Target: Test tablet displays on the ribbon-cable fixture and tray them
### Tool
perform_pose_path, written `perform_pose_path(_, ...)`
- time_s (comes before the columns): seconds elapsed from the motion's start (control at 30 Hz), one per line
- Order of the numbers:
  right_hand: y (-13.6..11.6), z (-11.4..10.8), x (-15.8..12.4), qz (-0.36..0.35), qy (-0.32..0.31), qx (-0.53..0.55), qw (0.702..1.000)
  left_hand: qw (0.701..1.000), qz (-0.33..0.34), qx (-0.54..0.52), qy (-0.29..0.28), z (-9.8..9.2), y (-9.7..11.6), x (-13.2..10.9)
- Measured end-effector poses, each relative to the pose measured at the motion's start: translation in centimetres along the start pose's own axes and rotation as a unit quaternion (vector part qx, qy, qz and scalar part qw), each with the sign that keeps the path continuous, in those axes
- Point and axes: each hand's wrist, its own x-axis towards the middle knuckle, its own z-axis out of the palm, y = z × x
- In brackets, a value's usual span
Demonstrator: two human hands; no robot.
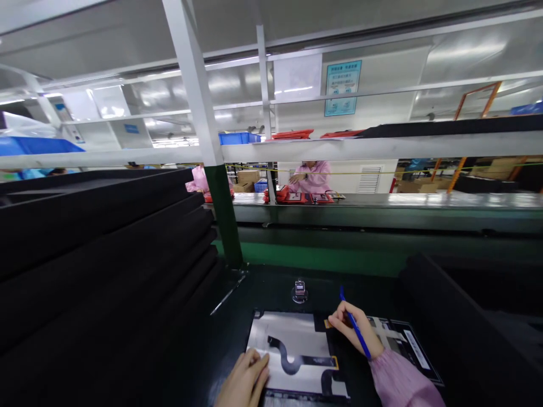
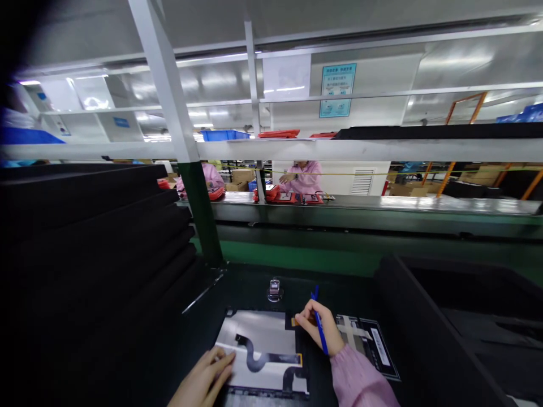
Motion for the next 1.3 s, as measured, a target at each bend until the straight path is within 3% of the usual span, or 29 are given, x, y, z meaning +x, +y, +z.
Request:
perform_pose_path(0.07, 0.3, 0.1, 0.1, -0.003, 0.002, 0.013, 1.0, 0.993, 0.037, 0.116, -0.008, 0.6, 1.4, 1.5)
perform_pose_path(0.13, 0.5, 0.2, 0.2, -0.006, 0.0, 0.022, 1.0, 0.992, 0.058, 0.109, -0.009, 1.4, 2.9, 2.8)
perform_pose_path(0.27, 0.1, 0.1, 0.1, -0.004, -0.019, 0.028, 0.999, 0.99, 0.087, -0.101, -0.048, 2.9, 5.7, 4.8)
perform_pose_path(0.4, -0.5, -0.8, -0.3, 0.006, -0.035, 0.033, 0.999, 0.942, -0.03, -0.312, -0.119, 4.7, 8.1, 6.2)
perform_pose_path(0.5, -0.4, -1.5, -0.4, 0.006, -0.026, 0.033, 0.999, 0.915, -0.068, -0.379, -0.12, 6.5, 9.2, 6.9)
perform_pose_path(0.7, -0.5, -1.4, -0.6, -0.016, -0.001, 0.017, 1.0, 0.895, -0.076, -0.436, -0.045, 8.1, 9.5, 7.1)
perform_pose_path(0.93, -2.6, -1.4, -1.0, -0.003, -0.042, -0.008, 0.999, 0.906, -0.087, -0.413, -0.023, 8.3, 9.8, 6.8)
perform_pose_path(1.3, -2.3, -1.2, -1.1, 0.007, -0.048, -0.003, 0.999, 0.923, -0.07, -0.377, 0.029, 8.9, 9.1, 7.0)
